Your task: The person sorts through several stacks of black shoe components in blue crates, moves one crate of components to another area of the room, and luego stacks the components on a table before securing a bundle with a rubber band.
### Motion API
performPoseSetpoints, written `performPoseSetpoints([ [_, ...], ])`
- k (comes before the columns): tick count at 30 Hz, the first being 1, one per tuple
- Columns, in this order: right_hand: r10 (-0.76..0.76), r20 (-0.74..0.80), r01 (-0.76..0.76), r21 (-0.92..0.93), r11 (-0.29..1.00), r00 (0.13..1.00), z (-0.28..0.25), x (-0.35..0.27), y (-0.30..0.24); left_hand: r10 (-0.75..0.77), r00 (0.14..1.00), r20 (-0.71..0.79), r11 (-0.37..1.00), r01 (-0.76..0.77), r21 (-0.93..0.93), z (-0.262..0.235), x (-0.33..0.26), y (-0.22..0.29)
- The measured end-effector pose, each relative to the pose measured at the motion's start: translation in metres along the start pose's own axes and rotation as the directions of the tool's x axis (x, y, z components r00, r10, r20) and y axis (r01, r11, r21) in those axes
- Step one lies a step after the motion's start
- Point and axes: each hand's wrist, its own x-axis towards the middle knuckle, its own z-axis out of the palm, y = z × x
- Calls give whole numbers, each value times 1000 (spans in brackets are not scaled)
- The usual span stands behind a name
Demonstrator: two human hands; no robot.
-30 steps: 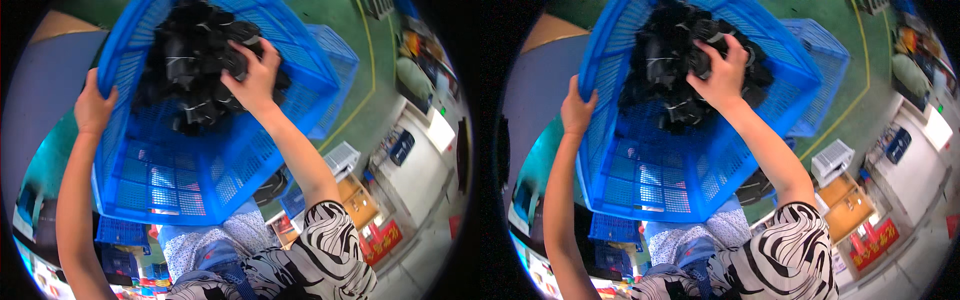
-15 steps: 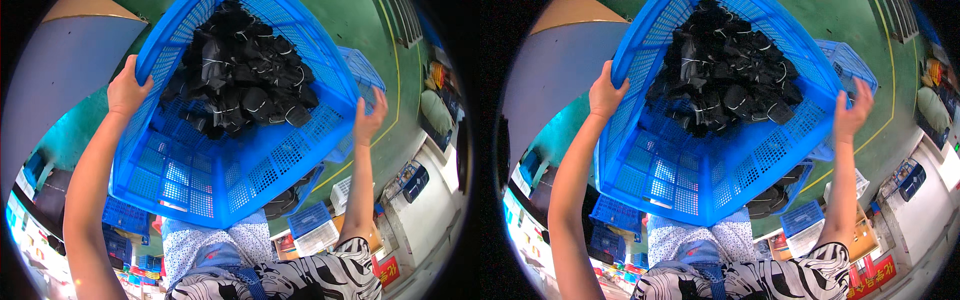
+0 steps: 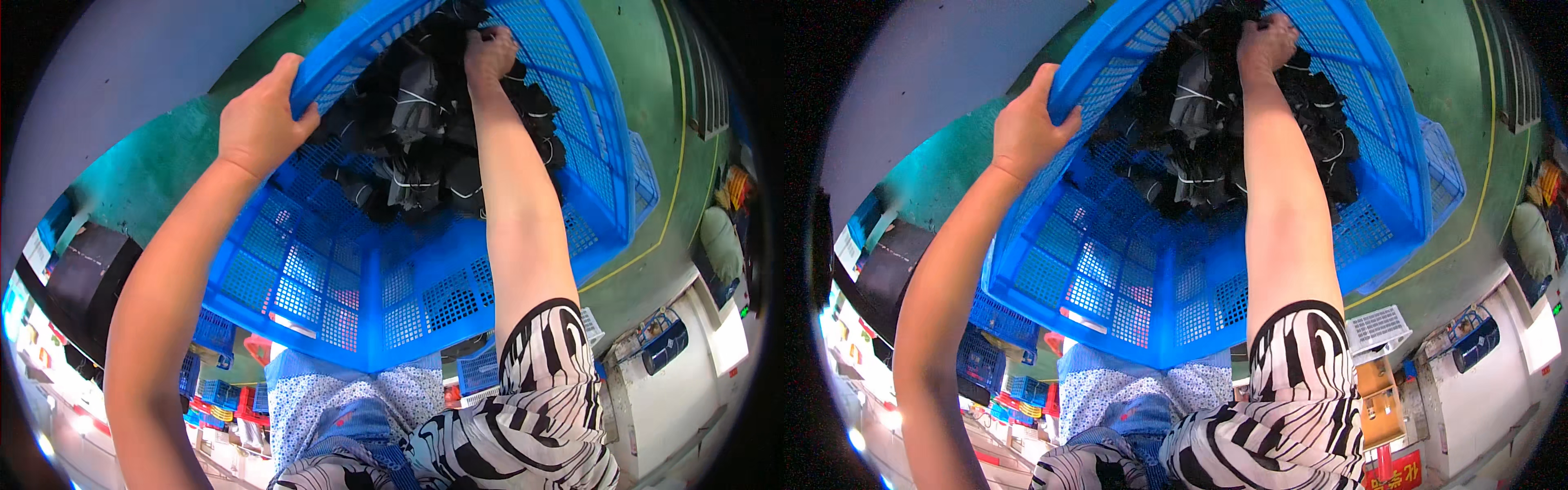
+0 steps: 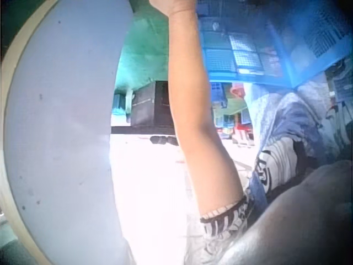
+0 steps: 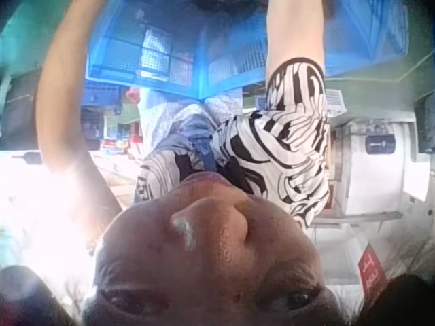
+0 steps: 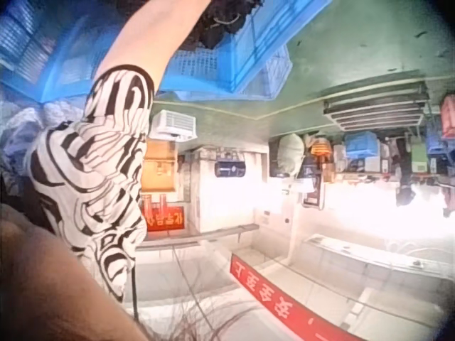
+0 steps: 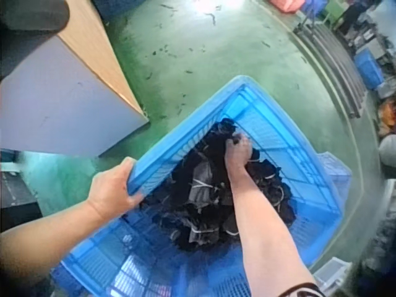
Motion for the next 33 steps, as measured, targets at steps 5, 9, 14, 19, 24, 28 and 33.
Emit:
performPoseSetpoints([
  [5,294,177,-334,283,899,939,-41,-29,-41,2,1000,6,1000,-2,6,-5,-6,-8],
  [9,412,322,-481,177,858,853,-26,5,-71,21,1000,3,1000,-21,2,-8,-3,-3],
  [14,487,426,-646,549,530,762,18,45,1,31,999,8,999,-31,-35,-1,7,8],
  [19,281,449,-527,668,525,848,-31,-36,-14,22,1000,10,1000,-22,22,-7,-3,-12],
  [24,-194,455,128,171,977,869,23,6,-30,-3,999,39,1000,2,15,-7,-4,-11],
  [28,-227,687,171,150,974,690,67,38,-23,20,1000,21,1000,-21,7,-3,2,-6],
  [33,-116,658,-350,531,771,744,24,-6,-20,16,1000,8,1000,-16,-9,-5,-2,-7],
])
